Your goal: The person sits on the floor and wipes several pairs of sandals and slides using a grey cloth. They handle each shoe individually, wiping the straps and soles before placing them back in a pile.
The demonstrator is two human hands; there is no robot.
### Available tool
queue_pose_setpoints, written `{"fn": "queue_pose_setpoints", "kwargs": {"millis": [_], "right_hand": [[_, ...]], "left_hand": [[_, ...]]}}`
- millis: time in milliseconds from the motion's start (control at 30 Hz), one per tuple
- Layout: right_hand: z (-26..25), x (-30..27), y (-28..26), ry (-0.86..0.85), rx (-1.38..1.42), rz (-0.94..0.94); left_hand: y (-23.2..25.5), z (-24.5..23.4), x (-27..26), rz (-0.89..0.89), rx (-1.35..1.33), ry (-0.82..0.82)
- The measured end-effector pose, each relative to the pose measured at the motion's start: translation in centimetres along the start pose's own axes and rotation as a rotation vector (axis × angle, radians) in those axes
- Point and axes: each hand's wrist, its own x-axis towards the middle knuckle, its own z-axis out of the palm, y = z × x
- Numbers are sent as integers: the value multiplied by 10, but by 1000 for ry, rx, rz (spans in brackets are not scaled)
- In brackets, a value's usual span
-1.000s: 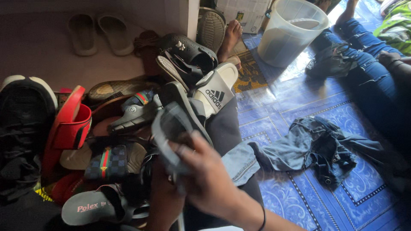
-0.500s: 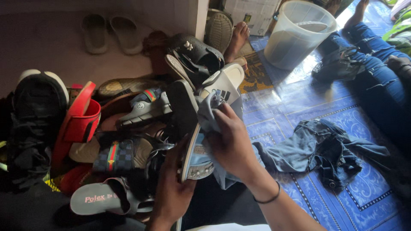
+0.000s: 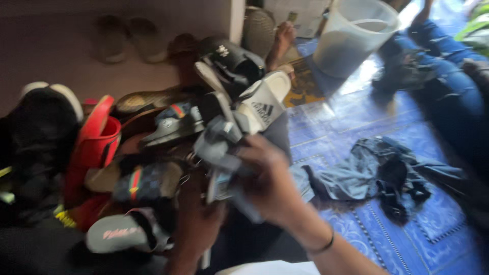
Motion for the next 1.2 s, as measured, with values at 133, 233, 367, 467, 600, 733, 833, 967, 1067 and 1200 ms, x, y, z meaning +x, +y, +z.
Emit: {"fn": "queue_pose_setpoints", "kwargs": {"millis": [133,233,367,467,600,733,833,967,1067,1200], "right_hand": [[-21,43,-15,-61,-588,-99],[-6,30,-39,-89,-642,-260],[8,8,-53,-227,-623,-183],[19,-10,-47,-405,-684,-180],[22,-5,-35,-300,-485,-126],[13,26,-24,-162,-226,-78],[-7,44,-30,-35,-206,-129],[-1,30,-37,55,-18,105],[23,3,-39,82,177,309],[10,7,-23,-45,-562,-20]], "left_hand": [[23,5,-3,77,-107,-27],[19,4,2,-8,-167,-59],[-5,-6,3,269,47,39],[-20,0,6,-53,80,-84],[-10,-4,7,176,-66,89],[20,0,7,49,-24,36],[35,0,6,-104,-212,-53],[20,6,8,-166,-335,-67],[3,2,17,309,37,63],[14,4,8,39,-4,-78]]}}
